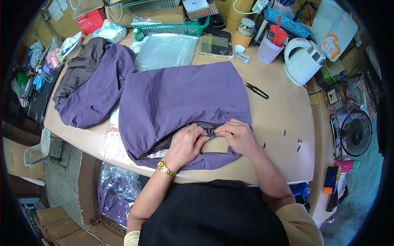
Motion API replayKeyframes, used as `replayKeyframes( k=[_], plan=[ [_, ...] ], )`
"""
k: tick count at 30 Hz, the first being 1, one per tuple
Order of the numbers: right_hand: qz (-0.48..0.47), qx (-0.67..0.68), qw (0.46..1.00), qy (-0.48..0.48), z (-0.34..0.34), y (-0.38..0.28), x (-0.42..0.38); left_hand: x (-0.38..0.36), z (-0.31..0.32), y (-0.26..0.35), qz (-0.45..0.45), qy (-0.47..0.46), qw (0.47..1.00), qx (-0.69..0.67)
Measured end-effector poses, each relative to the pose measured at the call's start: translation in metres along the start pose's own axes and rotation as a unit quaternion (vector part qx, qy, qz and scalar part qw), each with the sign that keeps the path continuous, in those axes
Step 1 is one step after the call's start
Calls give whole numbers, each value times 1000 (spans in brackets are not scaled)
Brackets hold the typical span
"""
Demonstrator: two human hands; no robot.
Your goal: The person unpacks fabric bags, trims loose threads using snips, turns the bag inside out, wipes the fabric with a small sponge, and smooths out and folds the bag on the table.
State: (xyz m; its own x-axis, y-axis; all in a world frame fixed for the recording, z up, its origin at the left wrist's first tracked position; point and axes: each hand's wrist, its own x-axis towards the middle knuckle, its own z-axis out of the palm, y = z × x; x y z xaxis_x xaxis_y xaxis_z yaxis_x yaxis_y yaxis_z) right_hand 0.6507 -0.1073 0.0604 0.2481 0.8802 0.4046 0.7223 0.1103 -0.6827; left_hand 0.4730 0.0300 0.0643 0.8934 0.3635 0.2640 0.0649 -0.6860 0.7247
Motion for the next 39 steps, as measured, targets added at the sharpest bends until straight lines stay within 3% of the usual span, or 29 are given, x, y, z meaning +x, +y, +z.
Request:
replayKeyframes(
  k=[4,6,7,9,12,16,21,24,25,27,28,31,36,38,39],
  plan=[
    [-6,-32,999,-22,3,-2,-3,1,5,-8,-15,11,1000,24],
    [74,170,981,49,11,2,-7,3,4,-8,-30,0,999,24],
    [73,169,982,48,9,2,-8,4,4,-8,-32,-5,999,27],
    [188,233,954,-11,3,2,-11,3,3,-8,-35,-10,999,31],
    [133,290,947,40,11,2,-12,3,5,-7,-42,5,998,38],
    [110,287,951,25,12,-2,-11,2,7,-10,-34,8,999,28],
    [180,320,930,-2,9,-11,-9,1,9,-6,-33,-4,999,28],
    [214,345,913,27,10,-12,-6,-6,14,22,13,148,984,100],
    [214,345,914,27,10,-13,-4,-7,14,30,28,155,986,62],
    [49,135,986,86,9,-22,-1,-7,20,35,9,140,990,-24],
    [22,85,992,90,6,-36,1,-8,22,31,8,142,990,-23],
    [-26,83,993,80,15,-47,-1,-5,27,18,30,158,986,-40],
    [42,110,992,44,3,-44,8,-3,29,17,12,151,988,13],
    [-3,7,994,105,-20,-34,23,0,31,10,-30,146,989,-14],
    [43,-3,986,160,-30,-11,29,1,30,7,-72,140,987,-42]
  ],
)
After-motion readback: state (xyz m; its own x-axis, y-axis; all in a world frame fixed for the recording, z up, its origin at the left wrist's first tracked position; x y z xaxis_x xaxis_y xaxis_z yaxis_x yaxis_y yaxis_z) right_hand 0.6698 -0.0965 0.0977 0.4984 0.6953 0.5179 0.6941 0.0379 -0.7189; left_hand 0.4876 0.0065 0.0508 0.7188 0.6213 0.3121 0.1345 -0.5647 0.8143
